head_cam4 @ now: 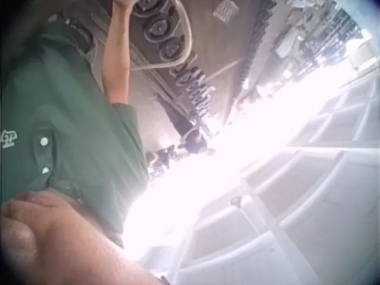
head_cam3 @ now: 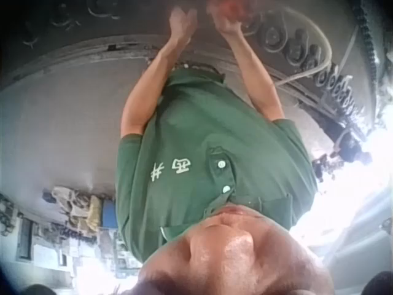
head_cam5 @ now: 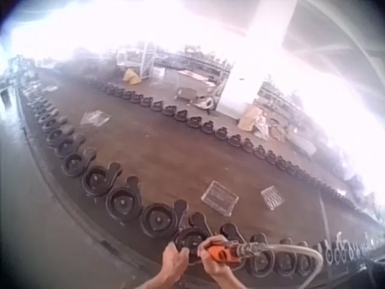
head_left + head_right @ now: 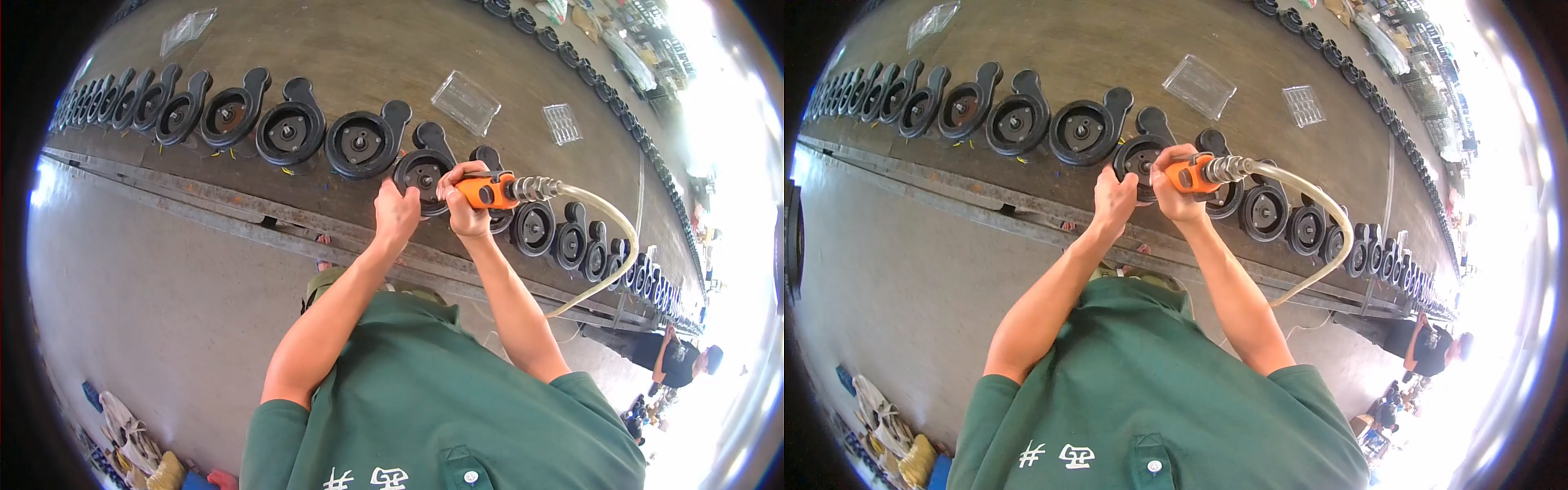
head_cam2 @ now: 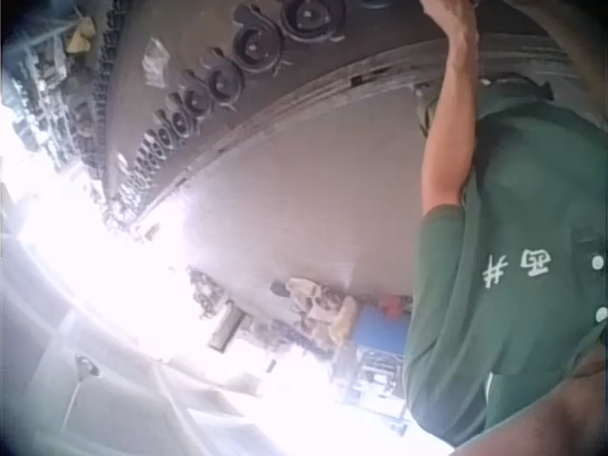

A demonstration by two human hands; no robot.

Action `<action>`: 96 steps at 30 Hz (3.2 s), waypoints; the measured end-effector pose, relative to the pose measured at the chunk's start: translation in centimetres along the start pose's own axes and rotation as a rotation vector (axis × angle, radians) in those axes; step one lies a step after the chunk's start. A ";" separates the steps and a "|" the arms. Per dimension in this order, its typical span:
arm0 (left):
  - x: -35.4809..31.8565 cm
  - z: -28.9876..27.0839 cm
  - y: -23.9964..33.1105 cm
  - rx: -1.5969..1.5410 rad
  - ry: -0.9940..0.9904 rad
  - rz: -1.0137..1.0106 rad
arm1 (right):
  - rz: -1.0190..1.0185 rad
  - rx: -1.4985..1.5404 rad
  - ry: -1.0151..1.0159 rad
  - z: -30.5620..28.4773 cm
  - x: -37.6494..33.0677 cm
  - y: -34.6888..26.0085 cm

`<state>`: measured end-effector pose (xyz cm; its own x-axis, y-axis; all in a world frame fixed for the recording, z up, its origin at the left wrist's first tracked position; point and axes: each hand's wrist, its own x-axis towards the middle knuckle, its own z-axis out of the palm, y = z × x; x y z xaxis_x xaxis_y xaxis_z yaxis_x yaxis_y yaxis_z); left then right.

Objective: The person uses an air-powered screwdriver to install screws into black plastic circular components on an assembly line.

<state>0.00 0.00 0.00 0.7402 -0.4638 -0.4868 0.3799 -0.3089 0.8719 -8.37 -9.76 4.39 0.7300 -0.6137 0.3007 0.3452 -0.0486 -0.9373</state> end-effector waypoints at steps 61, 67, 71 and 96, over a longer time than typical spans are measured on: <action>-0.2 -0.7 4.4 0.082 -0.190 -0.075 | -0.070 -0.058 0.258 0.8 6.7 -1.1; -0.1 -1.0 1.3 -0.095 -0.152 -0.031 | -0.218 -0.057 0.160 0.6 3.4 -8.9; -7.1 -0.7 4.6 0.445 0.189 0.652 | -0.258 -0.123 0.240 -6.8 -1.1 -11.3; -4.7 10.0 8.5 1.361 -0.258 0.926 | -0.104 0.214 0.434 -12.5 -2.3 -8.1</action>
<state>-5.83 -8.73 9.20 0.2667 -0.9636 0.0180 -0.9371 -0.2549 0.2385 -20.22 -17.86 9.10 0.3882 -0.8880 0.2466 0.5498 0.0085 -0.8352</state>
